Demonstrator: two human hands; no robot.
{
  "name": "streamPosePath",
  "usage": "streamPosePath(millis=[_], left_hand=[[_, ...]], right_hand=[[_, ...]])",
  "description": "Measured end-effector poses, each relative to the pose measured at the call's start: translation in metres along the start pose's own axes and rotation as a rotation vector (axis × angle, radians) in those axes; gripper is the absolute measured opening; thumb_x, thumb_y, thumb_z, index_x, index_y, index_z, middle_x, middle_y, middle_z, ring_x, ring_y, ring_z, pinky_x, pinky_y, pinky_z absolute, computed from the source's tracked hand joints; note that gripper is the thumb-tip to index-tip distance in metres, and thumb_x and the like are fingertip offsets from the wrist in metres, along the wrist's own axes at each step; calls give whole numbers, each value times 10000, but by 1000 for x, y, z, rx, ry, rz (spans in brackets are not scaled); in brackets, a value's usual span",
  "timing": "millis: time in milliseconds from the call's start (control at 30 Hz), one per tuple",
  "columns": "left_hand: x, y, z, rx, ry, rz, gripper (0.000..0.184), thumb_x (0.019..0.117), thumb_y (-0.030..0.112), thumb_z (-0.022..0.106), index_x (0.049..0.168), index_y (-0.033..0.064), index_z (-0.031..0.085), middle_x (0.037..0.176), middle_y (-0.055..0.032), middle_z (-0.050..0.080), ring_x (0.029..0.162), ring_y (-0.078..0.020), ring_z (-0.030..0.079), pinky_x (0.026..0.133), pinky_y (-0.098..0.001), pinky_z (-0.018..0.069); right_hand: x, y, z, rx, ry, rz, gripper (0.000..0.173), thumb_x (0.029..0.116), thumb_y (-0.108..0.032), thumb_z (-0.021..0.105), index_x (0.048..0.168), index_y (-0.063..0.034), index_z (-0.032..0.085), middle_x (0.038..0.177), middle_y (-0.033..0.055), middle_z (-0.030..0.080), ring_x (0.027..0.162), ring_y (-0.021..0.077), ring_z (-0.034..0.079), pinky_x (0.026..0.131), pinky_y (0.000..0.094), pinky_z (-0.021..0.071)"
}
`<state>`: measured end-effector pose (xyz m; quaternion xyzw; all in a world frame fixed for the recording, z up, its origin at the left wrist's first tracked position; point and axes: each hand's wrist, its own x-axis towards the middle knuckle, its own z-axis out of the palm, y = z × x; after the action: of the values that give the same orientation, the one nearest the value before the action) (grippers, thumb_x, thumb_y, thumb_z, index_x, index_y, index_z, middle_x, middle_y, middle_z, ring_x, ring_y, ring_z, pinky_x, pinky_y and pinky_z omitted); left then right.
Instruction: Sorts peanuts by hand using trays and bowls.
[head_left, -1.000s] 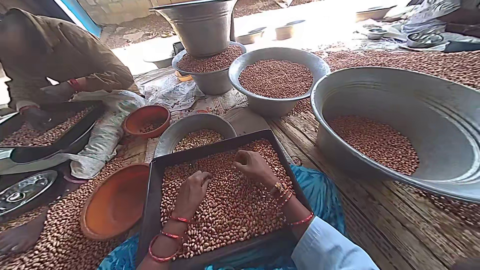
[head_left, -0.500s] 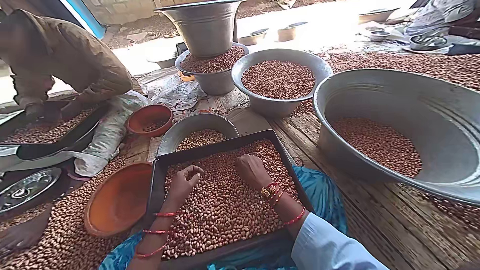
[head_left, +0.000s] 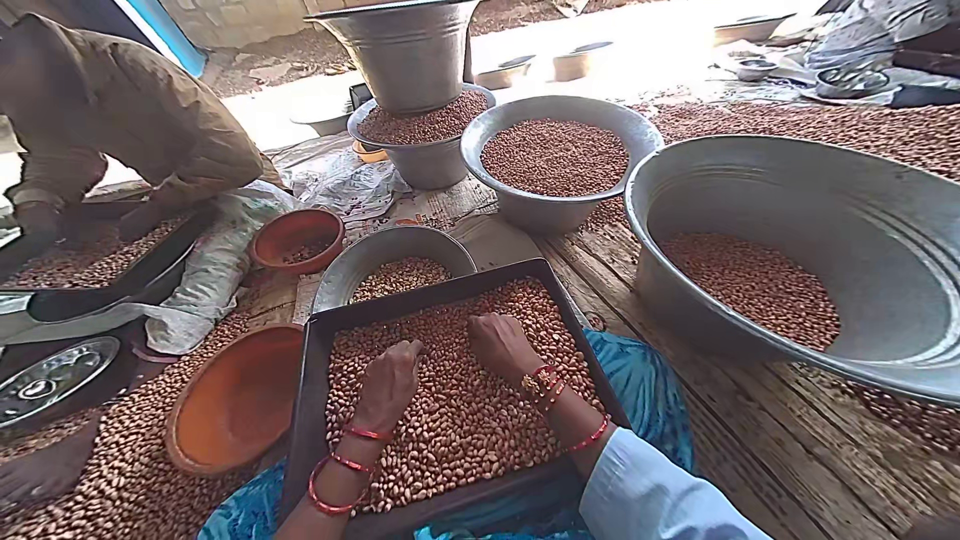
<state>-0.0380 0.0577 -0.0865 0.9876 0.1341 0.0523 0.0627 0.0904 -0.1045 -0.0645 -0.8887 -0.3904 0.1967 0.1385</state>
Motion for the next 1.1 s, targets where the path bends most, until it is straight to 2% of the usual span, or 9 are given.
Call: streamPosePath(millis=[100, 167, 233, 300, 400, 533, 733, 900, 1100], left_hand=[[6, -4, -11, -125, -123, -105, 232, 995, 103, 594, 1165, 12, 725, 1023, -217, 737, 965, -398, 721, 879, -572, 546], [14, -20, -18, -432, -100, -207, 168, 984, 88, 645, 1115, 1, 703, 866, -142, 688, 754, -251, 639, 755, -439, 515], [21, -35, -23, -840, -14, -255, 130, 963, -15, 508, 1065, -5, 588, 735, -3, 570, 570, -50, 519, 555, -213, 446], [29, -41, -30, -996, 30, -275, 258, 916, -27, 385, 1105, -2, 559, 753, 28, 572, 547, -8, 510, 509, -162, 421], [42, -31, -39, -623, 33, -278, 233, 1014, 27, 515, 1187, 6, 669, 974, -116, 681, 767, -175, 595, 732, -373, 476], [55, -4, -30, -225, 55, -269, 302, 1049, 241, 590, 1160, -8, 721, 1054, -247, 727, 1015, -427, 697, 920, -615, 505], [62, 9, -16, -5, -7, -242, 365, 1062, 251, 545, 1123, -79, 690, 1111, -294, 705, 1088, -463, 688, 910, -614, 521], [63, -5, -15, -154, 17, -267, 296, 1020, 230, 624, 1098, -41, 716, 1028, -270, 721, 1019, -451, 701, 906, -625, 515], [49, -53, -28, -946, 118, -291, 93, 1005, 119, 646, 962, 45, 681, 645, 81, 569, 484, 27, 418, 475, -154, 347]], right_hand=[[2, 10, -5, 172, 13, -5, 274, 979, -224, 594, 1160, -53, 710, 1088, 179, 721, 1060, 348, 685, 880, 566, 513], [1, 21, -10, 417, 67, -57, 248, 971, -221, 628, 1122, -41, 707, 943, 138, 687, 865, 273, 644, 791, 494, 494], [1, 30, -12, 732, 144, -91, 189, 984, -176, 590, 1067, -21, 660, 800, 46, 593, 677, 134, 531, 663, 348, 443], [4, 31, -14, 951, 210, -91, 144, 1011, -147, 513, 1004, -38, 608, 704, -33, 502, 561, 45, 450, 550, 242, 391], [9, 21, -24, 850, 218, -83, 134, 1007, -128, 523, 1014, -49, 631, 746, -20, 502, 616, 68, 441, 603, 279, 375], [17, 2, -29, 459, 201, -96, 234, 1013, -214, 612, 1162, -70, 721, 1045, 104, 737, 957, 225, 697, 873, 455, 535], [28, -14, -28, 181, 126, -68, 257, 1011, -153, 563, 1196, -66, 718, 1147, 170, 726, 1120, 345, 683, 926, 552, 522], [36, -15, -11, 119, 93, -100, 250, 1022, -137, 532, 1175, -50, 710, 1139, 190, 722, 1113, 366, 683, 910, 564, 521], [40, -12, 8, 110, 167, -175, 276, 1060, -143, 475, 1198, -15, 676, 1097, 221, 716, 1058, 398, 696, 867, 567, 528]])
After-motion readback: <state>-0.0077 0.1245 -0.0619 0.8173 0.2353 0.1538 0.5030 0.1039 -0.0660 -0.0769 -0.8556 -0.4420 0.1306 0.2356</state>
